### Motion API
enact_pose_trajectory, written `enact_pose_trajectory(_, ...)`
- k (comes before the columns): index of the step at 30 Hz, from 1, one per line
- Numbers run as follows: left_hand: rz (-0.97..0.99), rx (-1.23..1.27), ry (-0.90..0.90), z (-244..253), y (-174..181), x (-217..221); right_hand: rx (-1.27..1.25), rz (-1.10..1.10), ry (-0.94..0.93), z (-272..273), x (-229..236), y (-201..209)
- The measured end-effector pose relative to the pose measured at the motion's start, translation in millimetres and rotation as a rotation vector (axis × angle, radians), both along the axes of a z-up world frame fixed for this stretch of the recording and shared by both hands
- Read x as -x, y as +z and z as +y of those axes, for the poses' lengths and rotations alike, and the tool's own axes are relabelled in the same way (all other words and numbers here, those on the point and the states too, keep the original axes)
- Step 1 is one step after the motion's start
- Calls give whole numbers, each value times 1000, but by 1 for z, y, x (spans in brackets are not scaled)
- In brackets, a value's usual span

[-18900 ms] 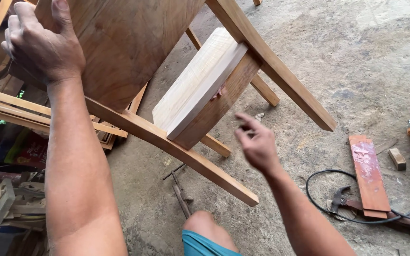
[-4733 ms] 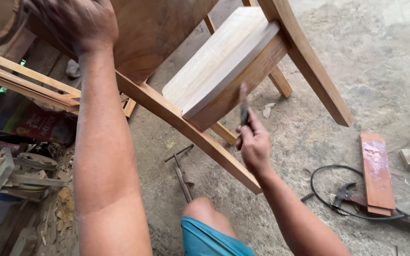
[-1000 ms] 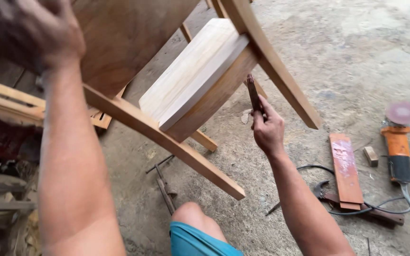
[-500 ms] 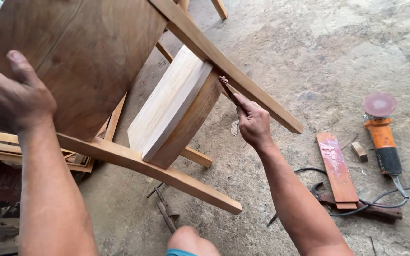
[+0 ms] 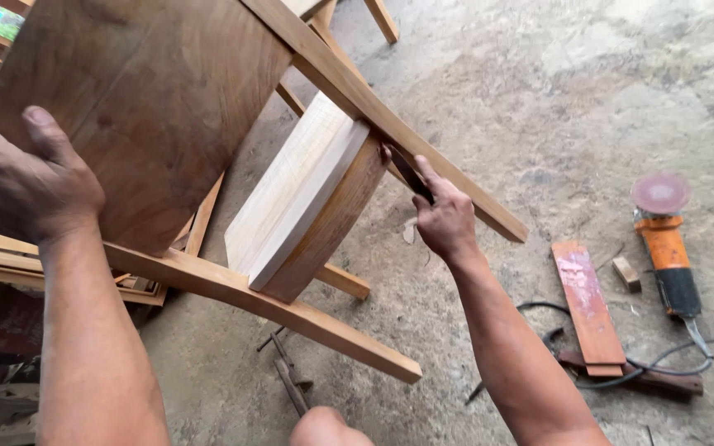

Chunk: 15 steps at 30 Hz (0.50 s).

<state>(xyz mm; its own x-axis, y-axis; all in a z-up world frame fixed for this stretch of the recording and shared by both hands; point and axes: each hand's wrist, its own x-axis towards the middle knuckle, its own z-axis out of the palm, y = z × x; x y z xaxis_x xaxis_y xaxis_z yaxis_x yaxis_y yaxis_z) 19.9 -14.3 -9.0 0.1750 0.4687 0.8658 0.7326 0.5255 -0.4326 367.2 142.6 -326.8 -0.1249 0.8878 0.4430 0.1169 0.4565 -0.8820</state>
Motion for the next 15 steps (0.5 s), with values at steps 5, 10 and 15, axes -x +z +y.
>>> enact_pose_trajectory(5,11,15,-11,-1,0,-1,51,75,48,5,12,-13)
enact_pose_trajectory(10,-59,8,-16,-1,-1,5,-59,17,10,5,27,-18)
enact_pose_trajectory(15,20,20,5,-4,-5,18,49,-216,52,3,23,-9)
